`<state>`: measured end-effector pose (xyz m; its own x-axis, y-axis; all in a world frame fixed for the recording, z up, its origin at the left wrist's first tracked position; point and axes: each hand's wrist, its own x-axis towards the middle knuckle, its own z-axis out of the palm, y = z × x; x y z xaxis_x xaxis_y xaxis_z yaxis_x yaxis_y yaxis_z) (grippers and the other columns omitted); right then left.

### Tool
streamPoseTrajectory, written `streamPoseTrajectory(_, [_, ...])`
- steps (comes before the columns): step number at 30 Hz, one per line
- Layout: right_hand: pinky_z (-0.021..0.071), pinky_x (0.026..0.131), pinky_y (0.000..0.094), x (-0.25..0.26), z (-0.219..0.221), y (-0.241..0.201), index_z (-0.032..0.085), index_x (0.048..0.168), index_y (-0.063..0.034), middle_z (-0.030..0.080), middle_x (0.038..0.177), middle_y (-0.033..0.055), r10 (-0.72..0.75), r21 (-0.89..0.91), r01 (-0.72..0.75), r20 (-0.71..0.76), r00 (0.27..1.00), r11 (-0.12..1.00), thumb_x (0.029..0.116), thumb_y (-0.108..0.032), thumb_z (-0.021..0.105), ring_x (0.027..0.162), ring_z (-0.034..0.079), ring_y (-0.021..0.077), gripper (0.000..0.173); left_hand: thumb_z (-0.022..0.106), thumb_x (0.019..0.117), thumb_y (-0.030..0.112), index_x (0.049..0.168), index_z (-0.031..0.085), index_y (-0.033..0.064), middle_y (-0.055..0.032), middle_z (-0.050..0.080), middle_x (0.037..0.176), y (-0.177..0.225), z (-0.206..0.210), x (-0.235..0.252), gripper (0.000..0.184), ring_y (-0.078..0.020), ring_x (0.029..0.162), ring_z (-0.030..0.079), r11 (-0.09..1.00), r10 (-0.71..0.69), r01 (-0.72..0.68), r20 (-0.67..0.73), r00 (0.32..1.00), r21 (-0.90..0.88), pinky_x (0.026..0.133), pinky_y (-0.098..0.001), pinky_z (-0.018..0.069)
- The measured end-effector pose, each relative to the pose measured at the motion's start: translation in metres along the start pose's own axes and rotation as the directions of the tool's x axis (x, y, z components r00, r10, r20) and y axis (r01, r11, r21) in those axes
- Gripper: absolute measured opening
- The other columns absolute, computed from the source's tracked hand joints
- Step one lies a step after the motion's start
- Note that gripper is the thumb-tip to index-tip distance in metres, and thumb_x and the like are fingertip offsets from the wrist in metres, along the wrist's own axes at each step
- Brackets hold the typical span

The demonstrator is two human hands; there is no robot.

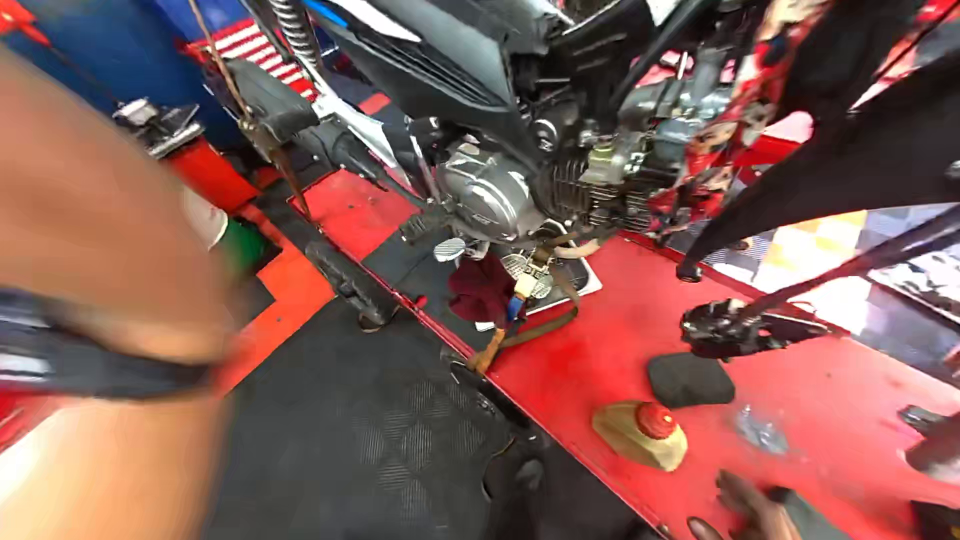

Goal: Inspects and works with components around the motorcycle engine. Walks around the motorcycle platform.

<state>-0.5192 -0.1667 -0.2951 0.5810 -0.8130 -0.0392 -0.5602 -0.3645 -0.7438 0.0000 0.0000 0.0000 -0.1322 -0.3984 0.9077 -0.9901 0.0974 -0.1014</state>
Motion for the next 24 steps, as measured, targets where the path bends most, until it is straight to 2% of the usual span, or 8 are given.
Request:
streamPoseTrajectory(3, [0.0577, 0.089, 0.0479, 0.033, 0.010, -0.034, 0.045, 0.148, 0.0039, 0.052, 0.139, 0.0315, -0.072, -0.121, 0.062, -0.080, 0.994, 0.991, 0.0870, -0.045, 0.079, 0.119, 0.061, 0.0370, 0.085, 0.056, 0.1034, 0.019, 0.121, 0.066, 0.0009, -0.0127, 0.069, 0.114, 0.064, 0.141, -0.141, 0.028, -0.0190, 0.098, 0.069, 0.693, -0.705, 0.719, 0.248, 0.664, 0.046, 0.089, -0.0416, 0.0596])
streamPoseTrajectory(5, [0.0561, 0.092, 0.0516, 0.050, 0.010, -0.054, 0.047, 0.149, -0.0013, 0.051, 0.145, 0.0283, -0.097, -0.185, 0.084, -0.062, 0.993, 0.979, 0.0862, -0.048, 0.079, 0.124, 0.059, 0.0386, 0.085, 0.062, 0.1005, 0.036, 0.132, 0.064, 0.0085, -0.0153, 0.063, 0.132, 0.062, 0.204, -0.217, 0.042, -0.0288, 0.112, 0.067, 0.500, -0.817, 0.833, 0.448, 0.363, 0.236, 0.094, -0.0530, 0.0574])
streamPoseTrajectory(8, [0.0534, 0.095, 0.0571, 0.067, 0.016, -0.069, 0.050, 0.150, -0.0072, 0.052, 0.146, 0.0264, -0.134, -0.283, 0.133, 0.017, 0.991, 0.950, 0.0875, -0.049, 0.077, 0.125, 0.058, 0.0429, 0.079, 0.076, 0.0856, 0.057, 0.158, 0.035, 0.0078, -0.0270, 0.036, 0.158, 0.044, 0.255, -0.254, 0.096, -0.0473, 0.133, 0.051, 0.370, -0.846, 0.836, 0.519, 0.124, 0.404, 0.098, -0.0655, 0.0508])
streamPoseTrajectory(10, [0.0507, 0.099, 0.0603, 0.069, 0.024, -0.065, 0.053, 0.148, -0.0088, 0.055, 0.144, 0.0247, -0.158, -0.333, 0.171, 0.067, 0.985, 0.927, 0.0895, -0.047, 0.075, 0.124, 0.058, 0.0447, 0.073, 0.078, 0.0864, 0.050, 0.157, 0.036, 0.0078, -0.0300, 0.044, 0.150, 0.029, 0.267, -0.260, 0.093, -0.0507, 0.129, 0.053, 0.345, -0.835, 0.824, 0.548, 0.050, 0.449, 0.093, -0.0681, 0.0516])
streamPoseTrajectory(14, [0.0521, 0.095, 0.0570, 0.079, 0.037, -0.046, 0.063, 0.136, -0.0074, 0.062, 0.135, 0.0230, -0.222, -0.357, 0.213, 0.014, 0.975, 0.910, 0.0931, -0.035, 0.071, 0.117, 0.062, 0.0444, 0.052, 0.067, 0.0977, 0.026, 0.127, 0.069, 0.0058, -0.0197, 0.068, 0.124, 0.001, 0.247, -0.261, 0.035, -0.0380, 0.117, 0.065, 0.168, -0.906, 0.934, 0.423, 0.019, 0.317, 0.099, -0.0630, 0.0510])
streamPoseTrajectory(17, [0.0529, 0.092, 0.0553, 0.089, 0.047, -0.038, 0.066, 0.129, -0.0058, 0.066, 0.127, 0.0223, -0.262, -0.339, 0.233, -0.043, 0.964, 0.911, 0.0911, -0.031, 0.074, 0.111, 0.063, 0.0437, 0.046, 0.066, 0.0998, 0.020, 0.130, 0.065, 0.0032, -0.0157, 0.068, 0.124, -0.001, 0.199, -0.270, 0.034, -0.0270, 0.113, 0.067, 0.021, -0.950, 1.000, 0.311, 0.027, -0.023, 0.100, -0.0528, 0.0543])
streamPoseTrajectory(21, [0.0559, 0.085, 0.0513, 0.088, 0.047, -0.053, 0.071, 0.118, -0.0033, 0.069, 0.114, 0.0245, -0.358, -0.304, 0.325, -0.059, 0.932, 0.895, 0.0897, -0.032, 0.076, 0.100, 0.067, 0.0409, 0.040, 0.052, 0.1045, 0.012, 0.148, 0.045, 0.0006, -0.0143, 0.060, 0.139, 0.020, 0.120, -0.288, 0.046, -0.0198, 0.124, 0.061, -0.217, -0.958, 0.856, 0.273, -0.094, -0.470, 0.108, -0.0412, 0.0498])
streamPoseTrajectory(24, [0.0559, 0.087, 0.0444, 0.094, 0.059, -0.109, 0.071, 0.116, -0.0074, 0.068, 0.116, 0.0221, -0.442, -0.259, 0.418, -0.041, 0.896, 0.871, 0.0941, -0.034, 0.073, 0.103, 0.066, 0.0349, 0.035, 0.042, 0.1054, 0.011, 0.136, 0.050, 0.0007, -0.0089, 0.069, 0.113, 0.021, 0.090, -0.301, 0.033, -0.0143, 0.100, 0.069, -0.280, -0.959, 0.676, 0.169, -0.227, -0.682, 0.090, -0.0361, 0.0586])
